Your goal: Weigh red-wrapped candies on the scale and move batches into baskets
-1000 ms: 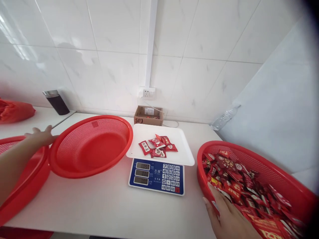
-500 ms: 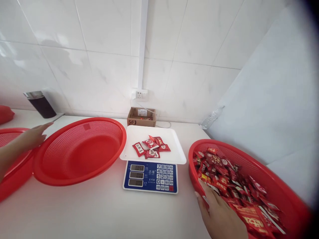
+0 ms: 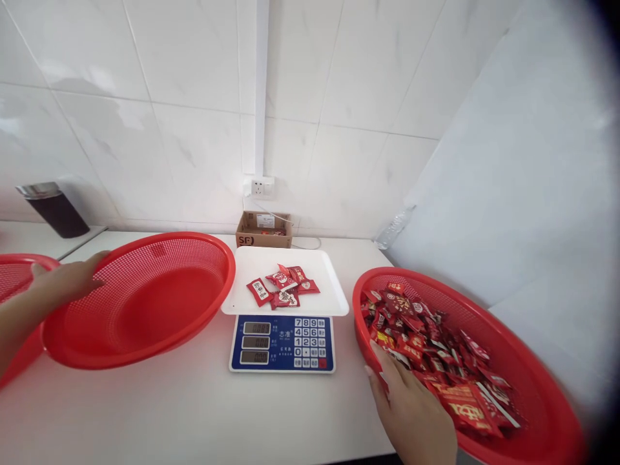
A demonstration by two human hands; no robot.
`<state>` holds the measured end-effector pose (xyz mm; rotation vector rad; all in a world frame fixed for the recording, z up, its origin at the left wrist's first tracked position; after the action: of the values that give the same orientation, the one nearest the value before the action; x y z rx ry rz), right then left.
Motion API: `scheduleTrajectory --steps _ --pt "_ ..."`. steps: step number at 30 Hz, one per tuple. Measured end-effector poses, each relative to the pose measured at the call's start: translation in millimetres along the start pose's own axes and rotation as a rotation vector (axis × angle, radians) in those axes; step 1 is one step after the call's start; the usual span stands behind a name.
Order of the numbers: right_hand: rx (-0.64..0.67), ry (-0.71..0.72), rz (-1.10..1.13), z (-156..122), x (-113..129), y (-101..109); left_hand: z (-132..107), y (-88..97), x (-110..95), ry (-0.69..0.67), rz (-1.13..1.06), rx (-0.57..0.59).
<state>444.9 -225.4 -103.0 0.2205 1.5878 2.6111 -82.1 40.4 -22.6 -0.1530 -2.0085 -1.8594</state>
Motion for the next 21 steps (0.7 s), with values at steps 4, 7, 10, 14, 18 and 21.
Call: scheduleTrajectory --steps 4,7,10,14,18,21 --pt "-0.029 -0.005 0.031 0.6 0.3 -1.0 8.2 4.2 -6.2 -0.025 0.078 -0.002" --pt "-0.019 -0.023 0.035 1.4 1.3 -0.7 13.7 8.9 -12.3 0.011 0.065 -0.006" --pt "-0.023 -0.018 0.022 1.5 2.2 -0.5 16.6 13.8 -16.8 0.067 0.048 -0.009" --pt "-0.032 -0.015 0.026 0.6 1.8 -1.6 10.3 29.3 -42.7 0.040 -0.010 -0.137" --pt "-0.012 -0.038 0.057 1.6 2.2 0.3 -19.8 51.4 -112.4 -0.309 -0.134 -0.345" --pt "0.032 -0.087 0.065 8.2 5.0 3.8 -56.1 61.1 -176.9 -0.637 -0.211 -0.376"
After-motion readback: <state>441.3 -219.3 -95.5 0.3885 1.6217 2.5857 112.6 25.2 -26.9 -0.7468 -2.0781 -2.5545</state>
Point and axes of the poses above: each hand's wrist, its own z-axis towards the middle knuckle, its own y-axis out of the back of the hand, x = y × z, the point moved 1 cm from there along z, towards the middle knuckle, and after that the axes turned 13 degrees about z, right-handed, at the moved point
